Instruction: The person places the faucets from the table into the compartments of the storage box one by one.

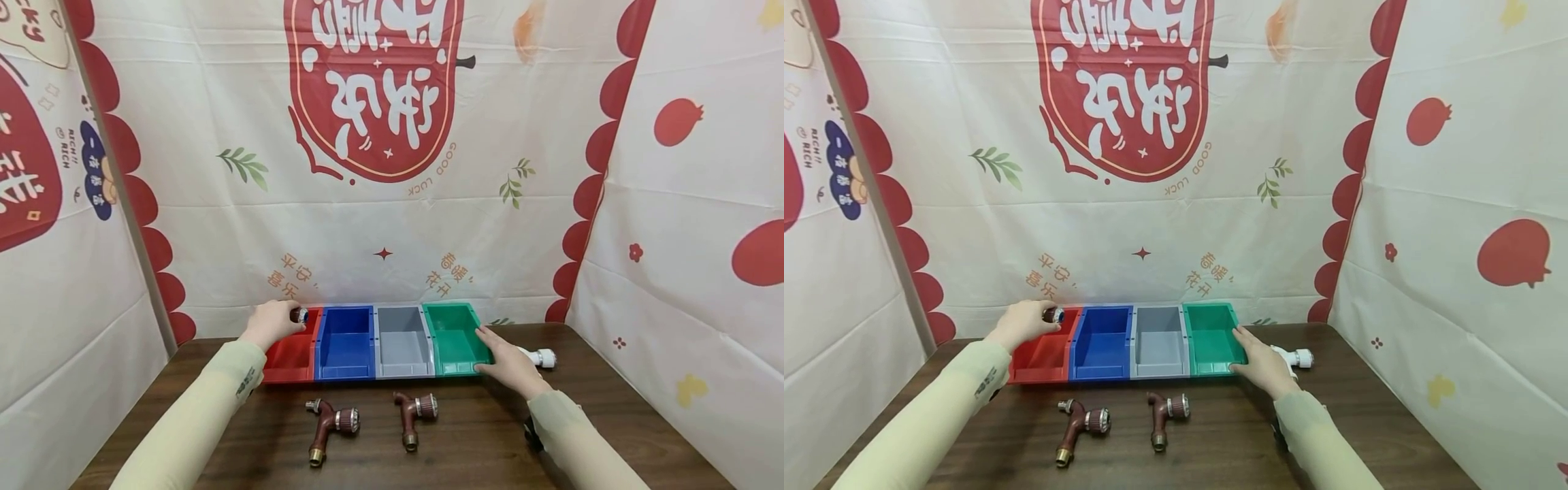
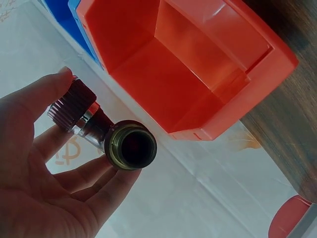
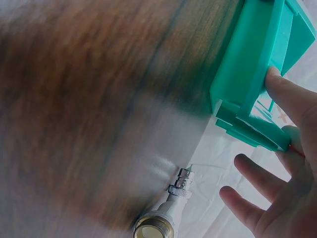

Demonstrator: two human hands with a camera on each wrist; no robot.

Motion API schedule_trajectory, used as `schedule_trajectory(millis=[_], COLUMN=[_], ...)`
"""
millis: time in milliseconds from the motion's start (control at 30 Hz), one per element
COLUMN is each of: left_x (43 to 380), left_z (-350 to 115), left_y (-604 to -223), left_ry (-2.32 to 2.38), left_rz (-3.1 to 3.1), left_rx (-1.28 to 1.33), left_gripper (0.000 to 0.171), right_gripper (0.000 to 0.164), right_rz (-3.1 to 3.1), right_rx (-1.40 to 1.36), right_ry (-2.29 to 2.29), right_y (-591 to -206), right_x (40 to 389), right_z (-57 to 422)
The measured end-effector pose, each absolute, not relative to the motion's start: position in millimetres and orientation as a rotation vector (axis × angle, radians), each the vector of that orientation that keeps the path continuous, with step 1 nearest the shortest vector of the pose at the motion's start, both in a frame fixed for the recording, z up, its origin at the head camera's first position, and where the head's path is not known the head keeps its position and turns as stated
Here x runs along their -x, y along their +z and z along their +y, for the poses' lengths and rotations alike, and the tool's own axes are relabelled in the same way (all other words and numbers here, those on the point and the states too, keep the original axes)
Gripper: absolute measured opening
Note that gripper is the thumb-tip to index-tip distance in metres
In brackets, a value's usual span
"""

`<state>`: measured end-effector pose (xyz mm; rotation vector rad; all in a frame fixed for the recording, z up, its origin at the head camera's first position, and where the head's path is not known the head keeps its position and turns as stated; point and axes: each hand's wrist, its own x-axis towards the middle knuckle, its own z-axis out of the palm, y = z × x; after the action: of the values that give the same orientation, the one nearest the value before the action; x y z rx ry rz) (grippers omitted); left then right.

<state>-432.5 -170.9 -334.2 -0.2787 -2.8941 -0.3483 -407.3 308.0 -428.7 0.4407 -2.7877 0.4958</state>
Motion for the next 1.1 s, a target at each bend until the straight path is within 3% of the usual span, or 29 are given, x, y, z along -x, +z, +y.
schedule_trajectory(millis=[1100], left_x=[438], left_z=[-167], left_y=[-345], left_ry=[-0.382], left_rz=[-2.941], left_rx=[0.248], left_gripper=[0.055], right_gripper=[0.080], right_rz=[-2.782], right_rx=[-0.447], right_ry=[0.504], right_y=[-431], right_x=[408], right_z=[308])
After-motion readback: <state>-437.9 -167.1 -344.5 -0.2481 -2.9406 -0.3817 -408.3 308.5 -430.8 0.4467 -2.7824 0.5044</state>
